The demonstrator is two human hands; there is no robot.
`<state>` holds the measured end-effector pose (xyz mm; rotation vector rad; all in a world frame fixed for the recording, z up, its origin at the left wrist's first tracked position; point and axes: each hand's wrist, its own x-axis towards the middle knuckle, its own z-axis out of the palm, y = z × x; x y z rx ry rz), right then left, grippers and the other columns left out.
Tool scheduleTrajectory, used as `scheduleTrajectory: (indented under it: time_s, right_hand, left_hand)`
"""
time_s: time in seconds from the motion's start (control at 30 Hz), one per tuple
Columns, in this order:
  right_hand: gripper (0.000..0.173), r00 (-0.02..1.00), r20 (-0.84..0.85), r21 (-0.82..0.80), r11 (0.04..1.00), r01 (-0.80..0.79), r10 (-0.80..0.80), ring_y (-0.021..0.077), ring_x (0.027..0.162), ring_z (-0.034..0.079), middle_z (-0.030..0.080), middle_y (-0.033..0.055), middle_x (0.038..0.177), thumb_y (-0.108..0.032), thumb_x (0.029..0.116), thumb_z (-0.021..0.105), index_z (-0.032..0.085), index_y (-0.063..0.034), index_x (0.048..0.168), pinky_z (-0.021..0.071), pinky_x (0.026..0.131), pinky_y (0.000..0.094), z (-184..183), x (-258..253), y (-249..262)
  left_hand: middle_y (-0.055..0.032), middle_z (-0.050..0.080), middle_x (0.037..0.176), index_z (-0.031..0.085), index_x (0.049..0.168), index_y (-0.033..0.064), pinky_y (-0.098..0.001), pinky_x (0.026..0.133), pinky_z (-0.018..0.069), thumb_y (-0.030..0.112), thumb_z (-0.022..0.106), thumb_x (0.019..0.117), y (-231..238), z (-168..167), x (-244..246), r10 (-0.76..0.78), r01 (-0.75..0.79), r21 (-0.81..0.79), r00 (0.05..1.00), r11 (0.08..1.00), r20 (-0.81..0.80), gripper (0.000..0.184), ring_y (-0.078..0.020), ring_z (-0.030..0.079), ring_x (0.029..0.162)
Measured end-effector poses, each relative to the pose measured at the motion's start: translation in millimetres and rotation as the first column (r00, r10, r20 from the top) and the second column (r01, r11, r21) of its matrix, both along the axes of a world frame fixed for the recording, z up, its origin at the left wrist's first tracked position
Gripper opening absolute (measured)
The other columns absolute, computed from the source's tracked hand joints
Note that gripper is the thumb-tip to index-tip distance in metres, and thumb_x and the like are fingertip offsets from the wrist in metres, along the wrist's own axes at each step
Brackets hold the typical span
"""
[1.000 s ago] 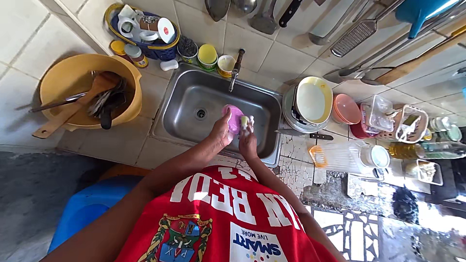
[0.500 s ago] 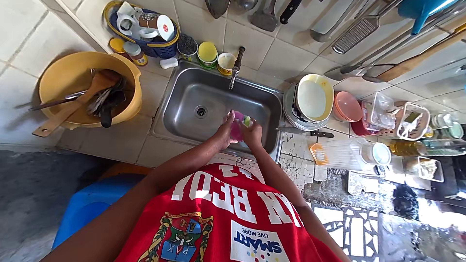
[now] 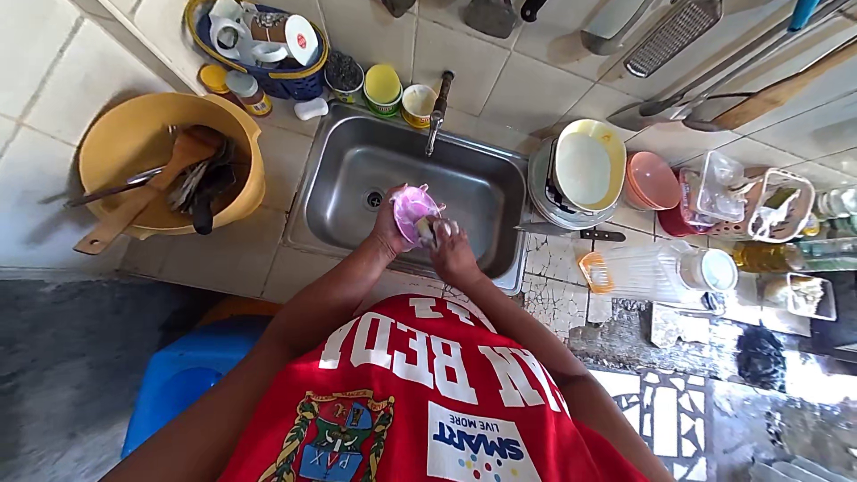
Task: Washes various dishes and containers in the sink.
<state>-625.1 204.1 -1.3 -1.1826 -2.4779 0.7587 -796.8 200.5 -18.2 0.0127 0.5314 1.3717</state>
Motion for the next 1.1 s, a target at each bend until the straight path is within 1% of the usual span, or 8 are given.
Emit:
scheduleTrajectory:
  time_s: [0.13, 0.27, 0.4, 0.57, 0.73, 0.8, 0.93, 1.1]
  right_hand:
    - [0.023, 0.964, -0.263, 0.087, 0.996, -0.004, 0.027, 0.0412, 0.104, 0.071, 0.073, 0.0243, 0.109, -0.006, 0.0912, 0.069, 0.073, 0.006, 0.111, 0.0573, 0.092, 0.0535, -8.2, -3.8, -25.3]
    - [0.028, 0.96, -0.261, 0.014, 0.995, -0.101, 0.101, 0.043, 0.123, 0.063, 0.07, 0.0227, 0.127, -0.006, 0.0944, 0.064, 0.072, 0.0044, 0.119, 0.0452, 0.11, 0.0573, -5.8, -3.8, -6.2]
    - [0.026, 0.996, -0.085, 0.14, 0.99, -0.006, 0.018, 0.0439, 0.129, 0.057, 0.063, 0.0259, 0.134, -0.012, 0.0981, 0.061, 0.075, -0.0039, 0.118, 0.0468, 0.109, 0.0567, -12.0, -7.0, 31.9]
    - [0.03, 0.985, 0.172, -0.038, 0.999, 0.006, 0.0, 0.0488, 0.128, 0.054, 0.058, 0.0288, 0.136, -0.012, 0.0961, 0.062, 0.071, -0.0015, 0.123, 0.0473, 0.102, 0.0639, 5.4, -1.9, 22.6]
    - [0.025, 0.974, -0.03, 0.018, 0.975, -0.223, 0.224, 0.043, 0.12, 0.063, 0.067, 0.024, 0.127, -0.001, 0.0922, 0.065, 0.075, -0.0019, 0.115, 0.0496, 0.102, 0.0595, 13.4, -2.3, 2.4]
    - [0.026, 0.966, -0.06, 0.008, 0.968, -0.251, 0.251, 0.0428, 0.124, 0.061, 0.066, 0.0236, 0.131, -0.001, 0.0923, 0.066, 0.075, -0.0007, 0.117, 0.0488, 0.106, 0.0585, 12.5, -7.7, 7.8]
    - [0.033, 0.974, 0.138, -0.025, 0.984, -0.176, 0.178, 0.0425, 0.137, 0.051, 0.058, 0.0201, 0.146, -0.011, 0.0968, 0.06, 0.071, -0.0057, 0.127, 0.0408, 0.112, 0.0611, -1.0, -11.0, 35.6]
    - [0.031, 0.93, 0.358, -0.083, 0.995, -0.054, 0.08, 0.0471, 0.131, 0.053, 0.057, 0.0281, 0.14, -0.011, 0.0964, 0.065, 0.068, 0.0025, 0.124, 0.0475, 0.103, 0.0621, 22.6, -19.6, 18.6]
  left_hand:
    - [-0.0152, 0.07, 0.11, 0.055, 0.132, 0.0093, -0.0427, 0.078, 0.0605, 0.053, 0.032, 0.1029, 0.9, -7.0, 0.6, -0.003, 0.004, 0.028, 1.0, 1.0, -0.004, 0.057, -0.0265, 0.07, 0.095]
    - [-0.0085, 0.071, 0.103, 0.057, 0.131, 0.0093, -0.0325, 0.073, 0.0607, 0.049, 0.031, 0.1057, -11.1, 5.3, 19.9, -0.08, 0.083, 0.068, 0.996, 0.994, -0.044, 0.054, -0.0166, 0.071, 0.088]
    - [0.0028, 0.067, 0.092, 0.06, 0.106, 0.0213, -0.032, 0.074, 0.0574, 0.05, 0.029, 0.1063, -32.3, 78.4, 42.8, -0.132, 0.097, -0.167, 0.968, 0.981, -0.214, 0.042, -0.0099, 0.066, 0.084]
    - [-0.0081, 0.069, 0.102, 0.056, 0.128, 0.0159, -0.0421, 0.074, 0.0595, 0.042, 0.039, 0.0995, -3.3, 1.6, 18.6, 0.048, -0.05, -0.014, 0.996, 0.999, -0.071, 0.042, -0.0212, 0.069, 0.09]
    - [-0.0055, 0.068, 0.107, 0.053, 0.133, 0.0183, -0.0326, 0.073, 0.0575, 0.045, 0.028, 0.1054, -18.4, 38.5, 20.4, 0.006, -0.035, -0.186, 0.988, 0.982, -0.154, 0.045, -0.0164, 0.068, 0.09]
    - [-0.0069, 0.07, 0.107, 0.054, 0.135, 0.0153, -0.0328, 0.073, 0.0599, 0.046, 0.031, 0.1047, -17.3, 21.1, 26.5, -0.031, 0.021, -0.107, 0.995, 0.994, -0.09, 0.048, -0.0166, 0.07, 0.09]
    - [-0.0039, 0.069, 0.099, 0.06, 0.114, 0.0191, -0.0415, 0.074, 0.0587, 0.043, 0.037, 0.1003, -12.2, 5.8, 38.5, -0.071, 0.061, -0.111, 0.994, 0.992, -0.087, 0.036, -0.0176, 0.069, 0.09]
    - [-0.0032, 0.069, 0.101, 0.06, 0.123, 0.013, -0.0285, 0.074, 0.0579, 0.029, 0.035, 0.1091, -11.9, -0.7, 43.3, -0.033, 0.012, -0.108, 0.98, 0.994, -0.197, 0.033, -0.0112, 0.068, 0.086]
